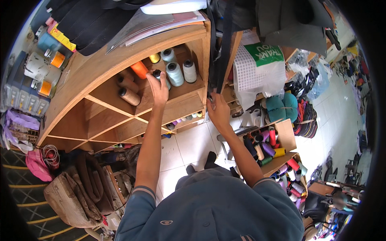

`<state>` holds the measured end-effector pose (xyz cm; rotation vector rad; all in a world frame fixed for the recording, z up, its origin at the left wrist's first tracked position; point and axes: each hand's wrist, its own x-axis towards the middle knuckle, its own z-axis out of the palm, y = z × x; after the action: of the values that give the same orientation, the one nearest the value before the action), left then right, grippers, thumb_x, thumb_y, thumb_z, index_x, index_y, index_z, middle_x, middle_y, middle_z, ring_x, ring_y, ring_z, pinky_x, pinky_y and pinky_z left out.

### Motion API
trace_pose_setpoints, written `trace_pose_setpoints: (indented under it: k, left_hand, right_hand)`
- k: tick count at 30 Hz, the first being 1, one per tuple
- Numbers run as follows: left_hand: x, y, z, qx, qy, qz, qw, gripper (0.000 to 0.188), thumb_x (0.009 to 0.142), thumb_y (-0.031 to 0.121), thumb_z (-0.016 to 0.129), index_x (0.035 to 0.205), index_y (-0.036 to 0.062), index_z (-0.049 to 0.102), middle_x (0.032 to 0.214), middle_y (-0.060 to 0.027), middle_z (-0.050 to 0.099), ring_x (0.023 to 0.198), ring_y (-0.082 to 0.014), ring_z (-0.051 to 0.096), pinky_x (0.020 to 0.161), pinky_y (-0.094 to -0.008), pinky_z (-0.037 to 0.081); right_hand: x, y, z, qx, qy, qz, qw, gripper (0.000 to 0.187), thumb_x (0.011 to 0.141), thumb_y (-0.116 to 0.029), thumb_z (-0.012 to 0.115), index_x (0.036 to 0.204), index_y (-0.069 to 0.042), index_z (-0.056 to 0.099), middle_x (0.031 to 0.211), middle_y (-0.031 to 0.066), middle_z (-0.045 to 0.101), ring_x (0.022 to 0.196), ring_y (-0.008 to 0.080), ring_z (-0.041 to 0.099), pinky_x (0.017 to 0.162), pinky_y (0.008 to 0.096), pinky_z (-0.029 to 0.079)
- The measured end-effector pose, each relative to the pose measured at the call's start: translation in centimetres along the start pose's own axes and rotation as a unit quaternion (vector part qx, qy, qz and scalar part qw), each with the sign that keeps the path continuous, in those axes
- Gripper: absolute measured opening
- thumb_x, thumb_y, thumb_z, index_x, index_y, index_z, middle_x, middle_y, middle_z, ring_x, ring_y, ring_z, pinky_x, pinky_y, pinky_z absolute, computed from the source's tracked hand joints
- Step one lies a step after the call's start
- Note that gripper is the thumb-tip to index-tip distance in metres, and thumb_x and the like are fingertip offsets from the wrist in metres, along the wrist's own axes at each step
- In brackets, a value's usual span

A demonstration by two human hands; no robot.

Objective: The person organizes colorful thread spools by picking them up from a cardboard box and placing them into a wooden shelf. The person handles the spools one by one, arranging them in the shelf compartments.

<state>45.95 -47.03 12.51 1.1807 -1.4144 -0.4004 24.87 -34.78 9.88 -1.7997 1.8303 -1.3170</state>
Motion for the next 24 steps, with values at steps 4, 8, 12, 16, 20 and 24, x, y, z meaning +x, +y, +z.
trace_pose_setpoints:
  k: [4, 8, 12, 16, 20, 24]
  left_hand:
    - [-0.4, -0.1, 0.5, -0.028, -0.018, -0.002, 0.999, 0.04, 0.095, 0.029, 0.053, 0.115, -0.0025, 0.037, 0.108, -0.0202, 0.045, 0.103, -0.0322, 0.045, 0.095, -0.0416, 0.034]
    - [-1.1, -0.2, -0.1, -0.004, -0.021, 0.042, 0.999, 0.054, 0.088, 0.026, 0.065, 0.123, -0.0024, 0.036, 0.118, -0.0218, 0.045, 0.111, -0.0324, 0.045, 0.1, -0.0412, 0.032]
    - [-1.8, -1.6, -1.0, 0.075, -0.055, 0.06, 0.994, 0.062, 0.079, 0.019, 0.074, 0.126, -0.0018, 0.038, 0.121, -0.0259, 0.047, 0.114, -0.0413, 0.046, 0.096, -0.0468, 0.036]
    - [-2.0, -1.9, -0.7, 0.109, -0.105, -0.022, 0.988, 0.063, 0.076, 0.018, 0.076, 0.125, -0.0009, 0.043, 0.112, -0.0265, 0.057, 0.102, -0.0472, 0.055, 0.083, -0.05, 0.044]
    - [-1.5, -1.6, -1.6, 0.098, -0.116, -0.02, 0.988, 0.076, 0.073, 0.022, 0.08, 0.132, -0.0044, 0.041, 0.126, -0.0262, 0.053, 0.116, -0.0355, 0.054, 0.096, -0.0429, 0.042]
    - [-2.4, -2.6, -2.3, 0.152, -0.086, 0.072, 0.982, 0.08, 0.07, 0.017, 0.081, 0.136, -0.0038, 0.039, 0.125, -0.0238, 0.055, 0.116, -0.0361, 0.053, 0.099, -0.0409, 0.041]
  right_hand:
    - [-3.8, 2.0, -1.2, -0.019, -0.027, 0.047, 0.998, 0.025, 0.088, -0.017, 0.061, 0.107, -0.002, 0.057, 0.098, 0.0155, 0.061, 0.075, 0.0315, 0.064, 0.065, 0.0428, 0.051]
    - [-8.0, 2.9, -2.9, -0.038, -0.035, 0.075, 0.996, 0.024, 0.087, -0.016, 0.061, 0.106, -0.003, 0.056, 0.098, 0.0152, 0.061, 0.074, 0.0302, 0.065, 0.064, 0.0417, 0.051]
    - [-11.9, 2.8, -4.7, -0.027, -0.028, 0.103, 0.994, 0.024, 0.086, -0.014, 0.062, 0.106, -0.001, 0.056, 0.099, 0.0158, 0.062, 0.073, 0.0294, 0.065, 0.064, 0.0398, 0.051]
    - [-16.7, 2.7, -6.7, -0.049, -0.016, 0.136, 0.989, 0.024, 0.086, -0.014, 0.062, 0.105, 0.0, 0.057, 0.099, 0.0168, 0.062, 0.07, 0.0278, 0.065, 0.062, 0.0384, 0.05]
    - [-21.7, 1.8, -8.1, -0.096, 0.007, 0.172, 0.98, 0.019, 0.087, -0.013, 0.063, 0.1, -0.001, 0.059, 0.094, 0.0173, 0.063, 0.069, 0.0271, 0.066, 0.059, 0.0359, 0.052]
    - [-26.8, 1.5, -9.6, -0.112, 0.032, 0.221, 0.968, 0.021, 0.086, -0.012, 0.064, 0.103, -0.002, 0.057, 0.101, 0.0159, 0.063, 0.071, 0.0269, 0.067, 0.061, 0.0345, 0.052]
